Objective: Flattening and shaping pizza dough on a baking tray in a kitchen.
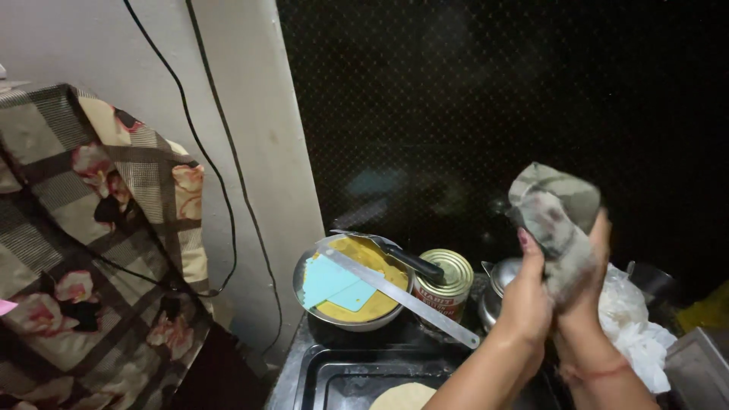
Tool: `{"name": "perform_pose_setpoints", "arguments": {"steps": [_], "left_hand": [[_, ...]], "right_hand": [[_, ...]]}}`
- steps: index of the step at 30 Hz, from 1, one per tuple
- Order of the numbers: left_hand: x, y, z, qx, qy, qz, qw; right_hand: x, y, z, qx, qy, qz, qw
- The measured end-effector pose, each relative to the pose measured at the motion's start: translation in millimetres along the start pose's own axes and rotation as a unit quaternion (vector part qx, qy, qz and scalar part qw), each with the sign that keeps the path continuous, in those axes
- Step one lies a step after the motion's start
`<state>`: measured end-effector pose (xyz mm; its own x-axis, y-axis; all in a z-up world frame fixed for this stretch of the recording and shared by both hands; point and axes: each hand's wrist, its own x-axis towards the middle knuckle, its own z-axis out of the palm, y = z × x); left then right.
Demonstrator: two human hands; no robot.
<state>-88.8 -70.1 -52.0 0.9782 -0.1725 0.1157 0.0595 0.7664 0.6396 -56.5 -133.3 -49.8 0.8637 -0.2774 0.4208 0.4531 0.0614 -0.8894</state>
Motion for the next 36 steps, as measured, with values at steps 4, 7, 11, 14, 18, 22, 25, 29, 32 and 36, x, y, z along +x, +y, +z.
{"name": "perform_pose_setpoints", "arguments": {"steps": [4, 7, 11, 14, 18, 22, 25, 29, 32, 36], "left_hand": [[-43.9, 36.8, 31.0, 0.059, -0.010, -0.003, 0.998], [-34.2, 48.5, 32.0, 0.081, 0.006, 0.003, 0.997], [17.4, 35.0, 10.2, 0.052, -0.003, 0.031, 0.998], [59.5, 38.5, -21.2, -0.020, 0.005, 0.094, 0.995], [62.8, 47.9, -33.3, -0.030, -0.005, 0.060, 0.998], [14.5, 77.4, -6.3, 0.071, -0.016, -0.059, 0.996], [10.7, 78.5, -16.4, 0.178, 0.028, 0.008, 0.984], [16.8, 62.0, -46.5, 0.239, 0.047, 0.101, 0.965], [-16.2, 62.4, -21.0, 0.129, 0.135, 0.062, 0.980], [-81.8, 44.4, 15.1, -0.071, 0.097, 0.001, 0.993]], "right_hand": [[46.1, 2.0, 9.3, -0.237, 0.051, -0.259, 0.935], [61.5, -13.8, 20.4, -0.306, 0.067, -0.232, 0.921], [80.4, 19.6, 33.6, -0.248, -0.054, -0.170, 0.952], [62.9, 41.6, 42.3, -0.137, -0.236, -0.148, 0.951], [54.4, 44.6, 45.6, -0.124, -0.298, -0.161, 0.933], [80.1, 43.5, 27.5, -0.212, -0.235, -0.074, 0.946], [65.5, 8.7, 17.2, -0.319, -0.153, -0.057, 0.933], [21.2, -31.7, 7.5, -0.347, -0.113, -0.150, 0.919], [-43.5, -84.0, 23.8, -0.238, -0.186, -0.206, 0.931], [-72.4, -66.5, 9.5, -0.268, -0.257, -0.266, 0.890]]}}
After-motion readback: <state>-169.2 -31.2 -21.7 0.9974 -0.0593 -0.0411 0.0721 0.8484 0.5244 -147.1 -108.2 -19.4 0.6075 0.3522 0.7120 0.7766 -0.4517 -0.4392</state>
